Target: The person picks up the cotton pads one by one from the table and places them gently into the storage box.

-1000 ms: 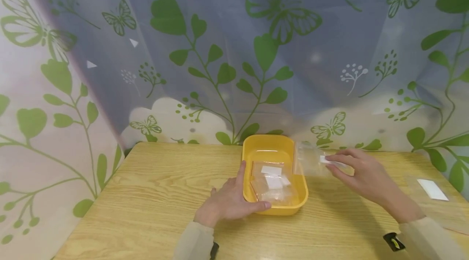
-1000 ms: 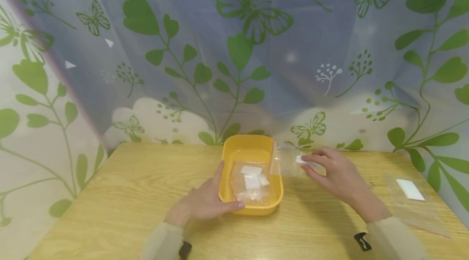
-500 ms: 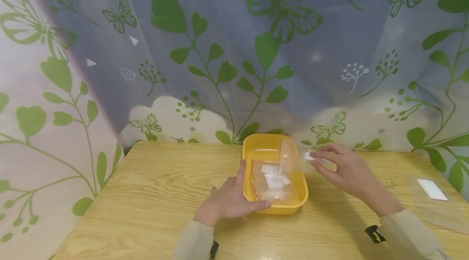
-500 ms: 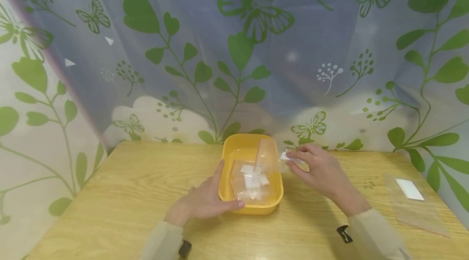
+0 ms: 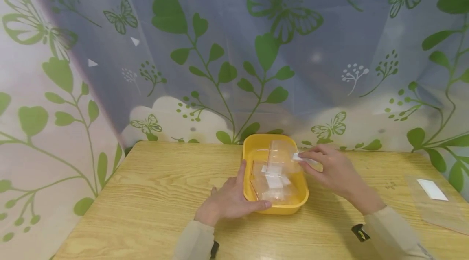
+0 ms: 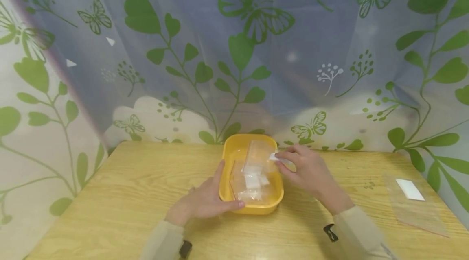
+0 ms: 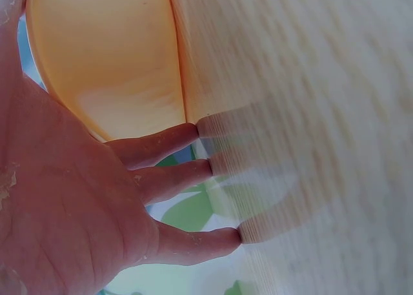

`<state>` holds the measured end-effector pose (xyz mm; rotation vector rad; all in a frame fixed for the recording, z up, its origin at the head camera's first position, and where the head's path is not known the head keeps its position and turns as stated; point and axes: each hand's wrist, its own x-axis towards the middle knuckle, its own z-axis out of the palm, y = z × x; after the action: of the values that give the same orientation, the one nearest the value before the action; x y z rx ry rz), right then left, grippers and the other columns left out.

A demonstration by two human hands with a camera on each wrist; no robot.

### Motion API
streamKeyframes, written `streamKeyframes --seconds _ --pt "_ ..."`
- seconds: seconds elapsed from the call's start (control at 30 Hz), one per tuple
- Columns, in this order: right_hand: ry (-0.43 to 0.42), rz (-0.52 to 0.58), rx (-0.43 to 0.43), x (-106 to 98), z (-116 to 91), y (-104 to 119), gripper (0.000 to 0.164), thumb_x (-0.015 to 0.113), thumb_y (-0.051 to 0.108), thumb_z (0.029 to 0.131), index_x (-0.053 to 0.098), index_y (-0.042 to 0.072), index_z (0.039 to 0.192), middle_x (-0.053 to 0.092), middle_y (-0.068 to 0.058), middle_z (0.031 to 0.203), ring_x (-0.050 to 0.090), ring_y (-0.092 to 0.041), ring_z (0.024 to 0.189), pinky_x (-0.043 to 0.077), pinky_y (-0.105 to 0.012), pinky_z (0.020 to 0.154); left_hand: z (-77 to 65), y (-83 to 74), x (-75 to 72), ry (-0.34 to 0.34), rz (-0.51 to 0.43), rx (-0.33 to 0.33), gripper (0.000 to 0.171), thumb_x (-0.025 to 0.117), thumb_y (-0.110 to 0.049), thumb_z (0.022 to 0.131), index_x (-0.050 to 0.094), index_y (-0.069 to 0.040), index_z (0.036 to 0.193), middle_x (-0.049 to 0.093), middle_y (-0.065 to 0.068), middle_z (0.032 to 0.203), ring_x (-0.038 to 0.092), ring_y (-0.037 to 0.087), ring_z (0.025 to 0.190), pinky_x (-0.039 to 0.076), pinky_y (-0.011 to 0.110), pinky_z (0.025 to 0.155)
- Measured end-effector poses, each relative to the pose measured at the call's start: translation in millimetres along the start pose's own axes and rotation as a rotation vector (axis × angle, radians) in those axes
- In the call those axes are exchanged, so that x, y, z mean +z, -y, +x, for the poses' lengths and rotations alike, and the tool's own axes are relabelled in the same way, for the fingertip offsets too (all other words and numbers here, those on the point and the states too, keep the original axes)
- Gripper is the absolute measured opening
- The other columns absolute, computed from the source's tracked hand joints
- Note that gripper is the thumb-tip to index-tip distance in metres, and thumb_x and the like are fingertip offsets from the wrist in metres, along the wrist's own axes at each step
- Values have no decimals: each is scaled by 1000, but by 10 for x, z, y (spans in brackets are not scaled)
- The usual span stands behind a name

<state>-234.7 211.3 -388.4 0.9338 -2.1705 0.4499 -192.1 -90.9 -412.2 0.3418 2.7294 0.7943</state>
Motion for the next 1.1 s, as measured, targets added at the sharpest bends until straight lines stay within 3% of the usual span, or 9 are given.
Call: streamKeyframes --seconds 0.27,0.7,1.1 --pt "26 14 11 143 77 74 24 85 15 77 81 13 101 75 -9 97 71 -25 83 59 -40 67 -1 -3 -13 0 -4 6 130 60 -89 74 -11 -28 165 40 19 162 41 39 148 21 83 111" --pt "73 34 -13 331 125 70 20 84 16 79 80 12 99 71 -5 91 65 -20 78 57 -37 67 -6 1 -16 2 -23 17 131 63 -86 75 -12 -27 165 42 20 160 43 40 146 28 80 110" --pt "117 36 -55 462 168 42 20 84 19 81 81 13 99 72 -6 92 67 -21 79 58 -37 70 1 13 -2 -4 -2 6 131 60 -89 74 -11 -27 165 41 19 161 43 39 147 24 83 109"
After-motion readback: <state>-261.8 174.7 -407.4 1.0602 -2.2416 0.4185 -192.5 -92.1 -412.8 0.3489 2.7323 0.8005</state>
